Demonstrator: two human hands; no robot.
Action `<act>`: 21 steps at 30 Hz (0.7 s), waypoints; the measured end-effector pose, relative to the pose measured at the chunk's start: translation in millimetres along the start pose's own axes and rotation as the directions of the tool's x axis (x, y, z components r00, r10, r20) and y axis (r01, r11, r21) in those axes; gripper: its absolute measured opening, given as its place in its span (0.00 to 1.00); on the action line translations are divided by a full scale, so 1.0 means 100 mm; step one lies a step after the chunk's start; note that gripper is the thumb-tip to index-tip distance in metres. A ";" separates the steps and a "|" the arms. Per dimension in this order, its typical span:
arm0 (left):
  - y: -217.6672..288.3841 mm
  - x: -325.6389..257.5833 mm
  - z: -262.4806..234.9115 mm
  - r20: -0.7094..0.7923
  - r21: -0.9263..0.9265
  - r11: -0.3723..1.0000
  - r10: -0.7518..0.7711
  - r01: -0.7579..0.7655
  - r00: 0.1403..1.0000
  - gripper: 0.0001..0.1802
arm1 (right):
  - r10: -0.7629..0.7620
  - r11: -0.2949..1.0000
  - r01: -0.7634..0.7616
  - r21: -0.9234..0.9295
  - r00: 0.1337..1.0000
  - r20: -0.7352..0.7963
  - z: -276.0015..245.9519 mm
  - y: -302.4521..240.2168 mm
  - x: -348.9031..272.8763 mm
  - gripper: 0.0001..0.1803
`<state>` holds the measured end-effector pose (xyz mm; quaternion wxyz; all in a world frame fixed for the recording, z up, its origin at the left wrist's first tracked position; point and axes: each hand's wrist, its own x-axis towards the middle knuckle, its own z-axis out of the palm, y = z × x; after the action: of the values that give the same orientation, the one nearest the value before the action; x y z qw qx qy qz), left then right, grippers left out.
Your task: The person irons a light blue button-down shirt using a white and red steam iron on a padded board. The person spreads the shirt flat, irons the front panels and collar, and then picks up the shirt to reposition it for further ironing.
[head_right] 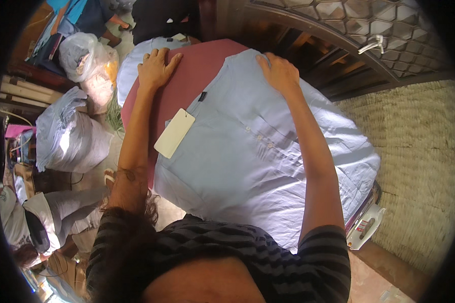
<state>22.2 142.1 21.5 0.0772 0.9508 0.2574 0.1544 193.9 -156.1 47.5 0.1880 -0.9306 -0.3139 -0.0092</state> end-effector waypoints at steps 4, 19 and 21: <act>-0.21 -0.09 0.03 -0.214 -0.142 0.986 0.053 -0.084 0.975 0.28 | -0.423 0.901 0.430 -0.058 0.842 -0.335 0.16 -0.29 0.05 0.22; 0.47 -1.80 -0.51 0.021 -0.370 0.920 -0.127 0.126 0.992 0.24 | -0.400 0.893 0.406 0.194 0.914 -0.069 0.30 -0.67 0.28 0.04; 0.41 -1.79 -0.59 0.156 -0.531 0.807 -0.209 0.260 0.966 0.25 | -0.358 0.909 0.366 0.199 0.931 -0.077 0.31 -0.66 0.27 0.04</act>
<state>-124.7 19.3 40.9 0.3754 0.8557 0.3141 0.1678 173.6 -80.9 45.1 0.2862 -0.8309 -0.4764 -0.0286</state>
